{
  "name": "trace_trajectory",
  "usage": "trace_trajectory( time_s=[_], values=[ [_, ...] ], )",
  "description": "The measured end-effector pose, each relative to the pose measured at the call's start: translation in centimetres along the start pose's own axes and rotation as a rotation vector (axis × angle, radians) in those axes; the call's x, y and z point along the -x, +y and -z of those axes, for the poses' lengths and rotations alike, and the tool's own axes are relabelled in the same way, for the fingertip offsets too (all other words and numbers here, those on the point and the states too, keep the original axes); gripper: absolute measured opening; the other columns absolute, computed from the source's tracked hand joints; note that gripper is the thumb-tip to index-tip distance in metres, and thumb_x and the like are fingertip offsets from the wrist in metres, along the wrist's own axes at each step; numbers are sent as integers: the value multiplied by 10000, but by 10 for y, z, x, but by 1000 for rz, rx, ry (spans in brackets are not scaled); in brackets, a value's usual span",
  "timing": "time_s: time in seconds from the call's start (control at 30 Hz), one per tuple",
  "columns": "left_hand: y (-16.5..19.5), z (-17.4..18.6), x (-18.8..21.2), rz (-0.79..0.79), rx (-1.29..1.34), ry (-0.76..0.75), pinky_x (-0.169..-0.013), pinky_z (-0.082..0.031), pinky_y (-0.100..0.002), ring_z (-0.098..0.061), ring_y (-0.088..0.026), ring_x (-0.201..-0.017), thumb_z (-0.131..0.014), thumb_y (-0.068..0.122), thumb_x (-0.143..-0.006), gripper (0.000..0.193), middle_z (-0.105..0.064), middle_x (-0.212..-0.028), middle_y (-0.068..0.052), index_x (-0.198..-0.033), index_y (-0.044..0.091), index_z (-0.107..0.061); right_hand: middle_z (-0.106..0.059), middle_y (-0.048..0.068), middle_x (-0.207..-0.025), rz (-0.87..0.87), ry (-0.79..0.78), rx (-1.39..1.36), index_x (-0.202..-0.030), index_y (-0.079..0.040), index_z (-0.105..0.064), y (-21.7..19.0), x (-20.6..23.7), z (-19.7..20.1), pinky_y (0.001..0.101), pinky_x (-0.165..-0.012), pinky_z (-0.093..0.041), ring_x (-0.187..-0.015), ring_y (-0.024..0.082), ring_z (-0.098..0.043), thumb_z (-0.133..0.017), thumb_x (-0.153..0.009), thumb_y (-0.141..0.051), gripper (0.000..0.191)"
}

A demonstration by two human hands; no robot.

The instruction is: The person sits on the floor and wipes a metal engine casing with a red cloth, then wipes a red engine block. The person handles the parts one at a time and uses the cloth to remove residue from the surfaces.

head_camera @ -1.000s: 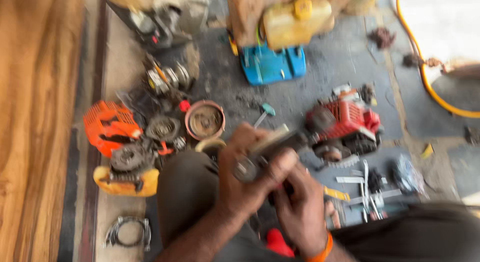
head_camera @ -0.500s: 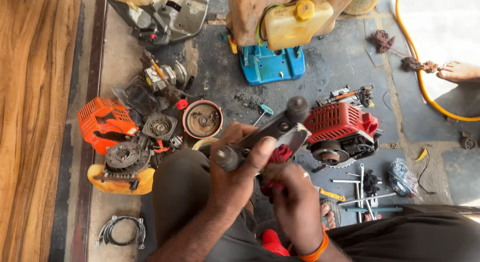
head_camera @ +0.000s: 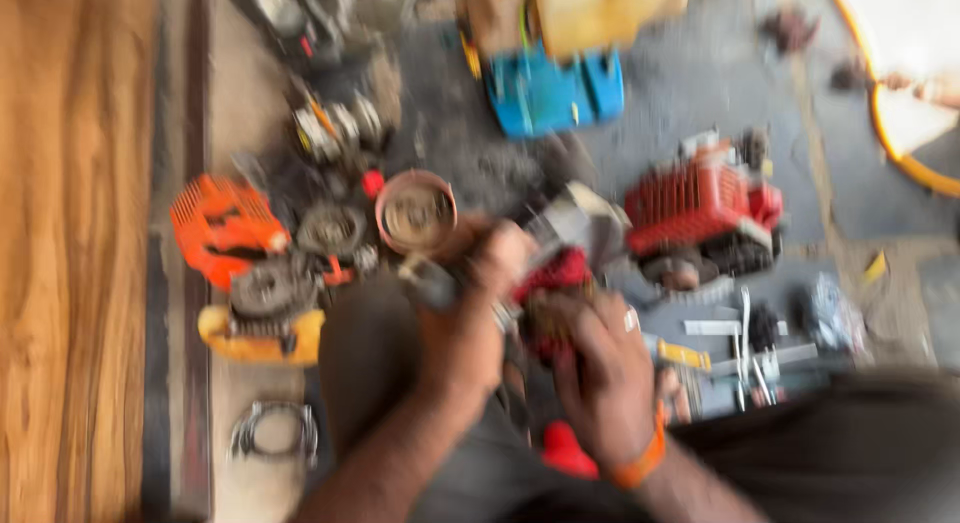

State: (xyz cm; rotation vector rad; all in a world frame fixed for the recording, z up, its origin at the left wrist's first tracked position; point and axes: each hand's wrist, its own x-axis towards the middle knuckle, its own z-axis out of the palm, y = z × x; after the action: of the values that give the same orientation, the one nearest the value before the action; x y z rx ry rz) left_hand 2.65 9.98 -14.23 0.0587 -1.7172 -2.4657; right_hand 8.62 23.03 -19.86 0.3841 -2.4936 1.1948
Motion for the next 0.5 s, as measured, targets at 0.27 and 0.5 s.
trace_trajectory(
  time_s=[0.27, 0.5],
  values=[
    [-42, 36, -20, 363, 352, 382, -509, -353, -267, -404, -58, -588, -746, 381, -892, 318, -567, -765, 7, -928, 102, -598, -690, 87, -1098, -450, -30, -647, -1173, 8, -664, 44, 0, 30, 361, -899, -548, -989, 219, -654, -493, -898, 53, 327],
    [-24, 39, -27, 462, 373, 452, -498, -349, -263, -384, -72, -571, -744, 505, -852, 436, -471, -741, 12, -929, 111, -575, -698, 98, -1148, -874, 161, -1277, -1259, -8, -616, 67, -1, 59, 385, -930, -525, -1041, 232, -675, -495, -1010, -200, 337]
  ],
)
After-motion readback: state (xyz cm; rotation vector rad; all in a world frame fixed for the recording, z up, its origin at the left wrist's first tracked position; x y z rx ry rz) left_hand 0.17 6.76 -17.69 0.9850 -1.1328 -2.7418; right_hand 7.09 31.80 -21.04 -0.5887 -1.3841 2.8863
